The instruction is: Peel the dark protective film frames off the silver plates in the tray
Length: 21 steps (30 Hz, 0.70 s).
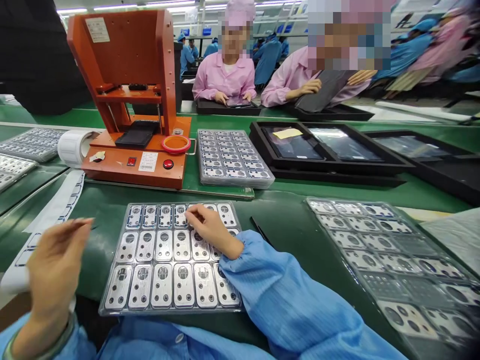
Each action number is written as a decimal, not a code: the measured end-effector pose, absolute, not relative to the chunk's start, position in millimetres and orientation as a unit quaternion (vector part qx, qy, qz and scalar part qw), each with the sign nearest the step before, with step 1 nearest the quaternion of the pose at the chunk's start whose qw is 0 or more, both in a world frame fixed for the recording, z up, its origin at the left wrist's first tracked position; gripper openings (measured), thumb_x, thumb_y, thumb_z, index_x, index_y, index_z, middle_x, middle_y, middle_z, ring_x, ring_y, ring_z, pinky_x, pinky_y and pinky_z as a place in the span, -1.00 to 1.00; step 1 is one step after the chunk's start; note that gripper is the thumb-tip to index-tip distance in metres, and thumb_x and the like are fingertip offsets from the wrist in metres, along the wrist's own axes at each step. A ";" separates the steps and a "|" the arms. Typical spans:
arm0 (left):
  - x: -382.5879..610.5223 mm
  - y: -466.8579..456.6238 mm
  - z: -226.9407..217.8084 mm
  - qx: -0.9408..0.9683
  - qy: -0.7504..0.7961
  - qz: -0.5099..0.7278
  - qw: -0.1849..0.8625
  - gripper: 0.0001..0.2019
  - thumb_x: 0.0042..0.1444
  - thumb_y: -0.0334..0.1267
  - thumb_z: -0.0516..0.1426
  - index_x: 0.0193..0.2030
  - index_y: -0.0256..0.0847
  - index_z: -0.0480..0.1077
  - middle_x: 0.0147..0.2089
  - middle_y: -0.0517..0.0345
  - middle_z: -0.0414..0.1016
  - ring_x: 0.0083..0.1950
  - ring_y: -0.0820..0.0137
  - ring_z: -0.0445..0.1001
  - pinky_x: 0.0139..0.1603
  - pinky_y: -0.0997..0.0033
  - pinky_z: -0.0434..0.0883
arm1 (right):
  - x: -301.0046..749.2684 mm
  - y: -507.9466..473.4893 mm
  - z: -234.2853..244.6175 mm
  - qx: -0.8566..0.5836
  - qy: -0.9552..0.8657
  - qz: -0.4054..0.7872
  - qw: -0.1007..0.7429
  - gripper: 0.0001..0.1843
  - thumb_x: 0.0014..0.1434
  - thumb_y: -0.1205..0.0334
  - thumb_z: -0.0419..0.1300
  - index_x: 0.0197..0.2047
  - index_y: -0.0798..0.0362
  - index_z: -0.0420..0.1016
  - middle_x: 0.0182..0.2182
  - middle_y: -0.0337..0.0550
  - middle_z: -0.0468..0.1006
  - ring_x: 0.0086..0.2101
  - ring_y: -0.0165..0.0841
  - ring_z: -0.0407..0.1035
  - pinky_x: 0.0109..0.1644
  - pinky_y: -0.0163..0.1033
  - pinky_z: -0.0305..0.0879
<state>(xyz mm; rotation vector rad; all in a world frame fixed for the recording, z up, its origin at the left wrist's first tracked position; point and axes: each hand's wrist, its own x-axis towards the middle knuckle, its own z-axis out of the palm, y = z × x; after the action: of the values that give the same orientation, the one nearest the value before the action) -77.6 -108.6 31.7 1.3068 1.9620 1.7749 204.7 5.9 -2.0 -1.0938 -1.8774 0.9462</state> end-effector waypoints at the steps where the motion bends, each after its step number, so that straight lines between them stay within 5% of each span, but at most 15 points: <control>1: -60.7 -92.0 45.3 0.434 0.638 0.610 0.182 -0.82 -0.01 -0.24 0.25 -0.24 -0.05 0.41 -0.20 0.31 0.56 -0.13 0.38 0.53 0.00 0.30 0.45 | 206.2 5.7 -0.3 -0.427 -0.726 0.373 0.388 -0.82 0.21 0.12 0.09 -0.27 0.03 0.43 -0.43 -0.21 0.50 -0.41 -0.39 0.37 -0.30 -0.29 0.27; 8: 23.0 -7.7 61.8 0.474 0.488 0.498 0.538 -0.71 -0.11 -0.26 0.33 -0.25 -0.27 0.41 -0.31 0.14 0.58 -0.22 0.44 0.54 -0.06 0.39 0.43 | 230.4 7.7 11.3 -0.438 -0.671 0.418 0.427 -0.72 0.15 -0.01 0.18 -0.27 0.04 0.46 -0.40 -0.17 0.50 -0.45 -0.40 0.35 -0.41 -0.31 0.30; 21: 57.0 15.2 21.3 0.489 0.463 0.458 0.580 -0.74 -0.04 -0.27 0.29 -0.19 -0.28 0.42 -0.26 0.10 0.58 -0.18 0.41 0.54 -0.03 0.34 0.42 | 242.1 15.5 6.0 -0.493 -0.556 0.527 0.412 -0.64 0.02 -0.08 0.24 -0.41 0.08 0.43 -0.62 -0.28 0.39 -0.62 -0.47 0.26 -0.58 -0.35 0.26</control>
<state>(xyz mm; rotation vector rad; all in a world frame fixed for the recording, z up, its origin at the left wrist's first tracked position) 57.0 15.2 21.3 1.1422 1.0824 1.0702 242.1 15.5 6.0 -1.2412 -1.3992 1.3251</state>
